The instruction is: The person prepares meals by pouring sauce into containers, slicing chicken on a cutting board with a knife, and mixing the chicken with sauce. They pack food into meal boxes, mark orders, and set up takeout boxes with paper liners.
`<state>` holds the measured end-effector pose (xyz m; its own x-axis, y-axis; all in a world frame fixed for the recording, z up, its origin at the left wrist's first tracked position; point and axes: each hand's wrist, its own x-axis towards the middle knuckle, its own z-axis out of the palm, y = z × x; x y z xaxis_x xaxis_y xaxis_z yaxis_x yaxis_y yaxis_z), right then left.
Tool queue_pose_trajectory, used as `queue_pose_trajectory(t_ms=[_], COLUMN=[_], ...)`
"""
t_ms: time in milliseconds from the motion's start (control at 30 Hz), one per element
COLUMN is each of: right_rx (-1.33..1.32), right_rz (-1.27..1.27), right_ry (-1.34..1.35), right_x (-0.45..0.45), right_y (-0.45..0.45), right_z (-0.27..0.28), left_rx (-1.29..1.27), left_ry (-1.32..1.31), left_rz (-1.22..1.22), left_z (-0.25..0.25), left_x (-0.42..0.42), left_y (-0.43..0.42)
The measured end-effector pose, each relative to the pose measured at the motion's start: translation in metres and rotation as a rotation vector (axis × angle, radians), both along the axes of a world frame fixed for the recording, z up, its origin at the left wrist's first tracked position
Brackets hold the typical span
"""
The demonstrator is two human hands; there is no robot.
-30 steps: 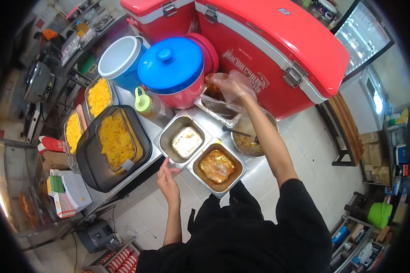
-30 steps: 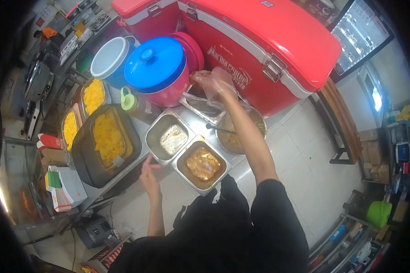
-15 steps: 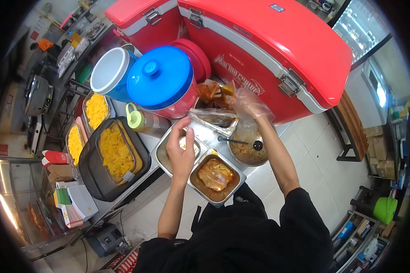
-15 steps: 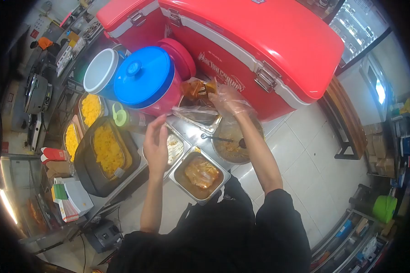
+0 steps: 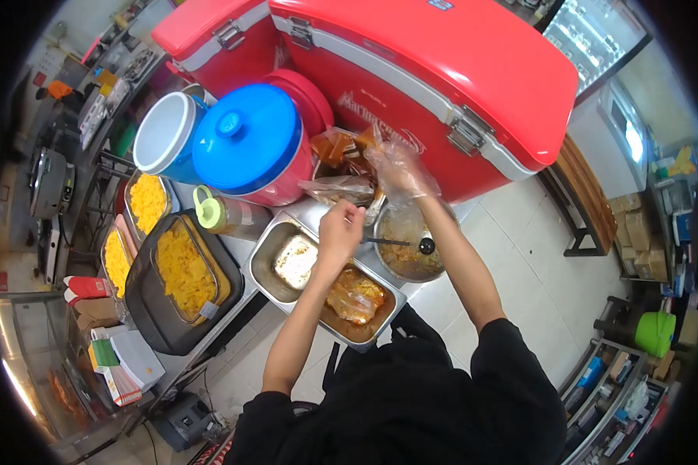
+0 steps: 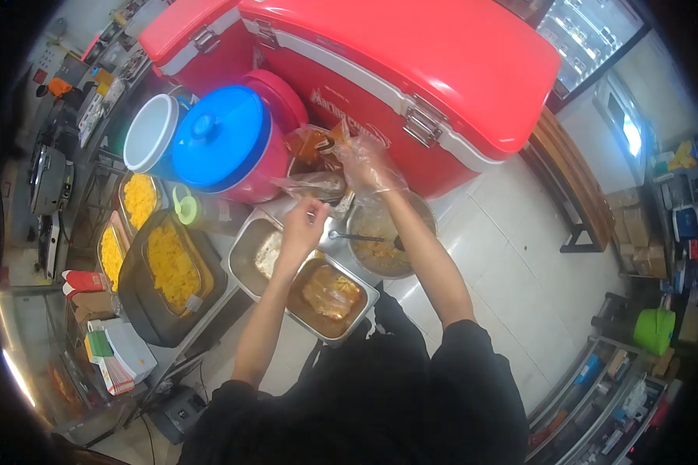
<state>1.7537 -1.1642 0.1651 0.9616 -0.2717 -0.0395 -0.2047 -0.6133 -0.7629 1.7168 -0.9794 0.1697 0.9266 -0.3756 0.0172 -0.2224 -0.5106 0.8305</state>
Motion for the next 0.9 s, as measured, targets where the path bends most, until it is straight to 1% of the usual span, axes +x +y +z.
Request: queue_pose_trajectory(t_ms=[33,100,133,200,233,267,333,367,433,500,533,600,700,733,767,800,900], right_rx=[0.002,0.333,0.499,0.734,0.796,0.859,0.661,0.426,0.056,-0.200,-0.148,-0.046,0.028,0.026,0.024,0.021,-0.038], right_rz=[0.017,-0.016,-0.033,-0.050,-0.088,-0.126,-0.115,-0.066,0.021,0.098,0.050,-0.046,-0.029,-0.053,-0.078,-0.105,0.055], right_ry=[-0.028,0.078,0.125,-0.034,-0.100,-0.161,-0.068,0.041,0.145,0.155,0.195,0.275,0.279,0.251,0.222,0.194,-0.033], right_x=[0.003,0.003,0.007,0.023,0.019,0.016,0.018,0.017,0.018,0.015,0.014,0.015,0.032,0.028,0.019,0.014,0.021], right_y=[-0.005,-0.010,-0.014,-0.022,-0.014,-0.006,-0.002,-0.001,0.002,0.022,0.027,0.032,0.028,0.028,0.028,0.026,0.018], right_z=[-0.013,-0.037,-0.056,-0.114,-0.107,-0.105,-0.098,-0.081,-0.043,-0.005,0.006,0.018,-0.028,-0.017,0.007,0.019,0.015], left_rx=[0.002,0.047,0.038,0.015,0.167,0.230,0.296,0.323,0.372,0.375,0.374,0.392,0.456,0.488,0.518,0.510,0.523], left_ry=[0.052,0.141,0.064,-0.095,-0.279,-0.286,-0.157,-0.113,-0.034,-0.143,-0.198,-0.225,-0.293,-0.307,-0.322,-0.332,-0.332], left_rz=[-0.029,-0.105,-0.075,-0.013,0.048,0.093,0.101,0.100,0.100,0.100,0.098,0.103,0.065,0.049,0.032,0.036,0.039], left_z=[0.000,0.003,-0.003,-0.017,-0.012,-0.010,-0.019,-0.021,-0.026,-0.034,-0.036,-0.027,-0.026,-0.028,-0.030,-0.030,-0.032], left_x=[-0.008,-0.020,-0.020,-0.019,-0.014,-0.009,0.001,0.000,0.000,-0.003,-0.004,-0.006,-0.011,-0.012,-0.013,-0.013,-0.013], left_y=[-0.008,-0.021,-0.023,-0.025,-0.023,-0.021,-0.016,-0.017,-0.021,-0.027,-0.030,-0.037,-0.043,-0.047,-0.051,-0.053,-0.056])
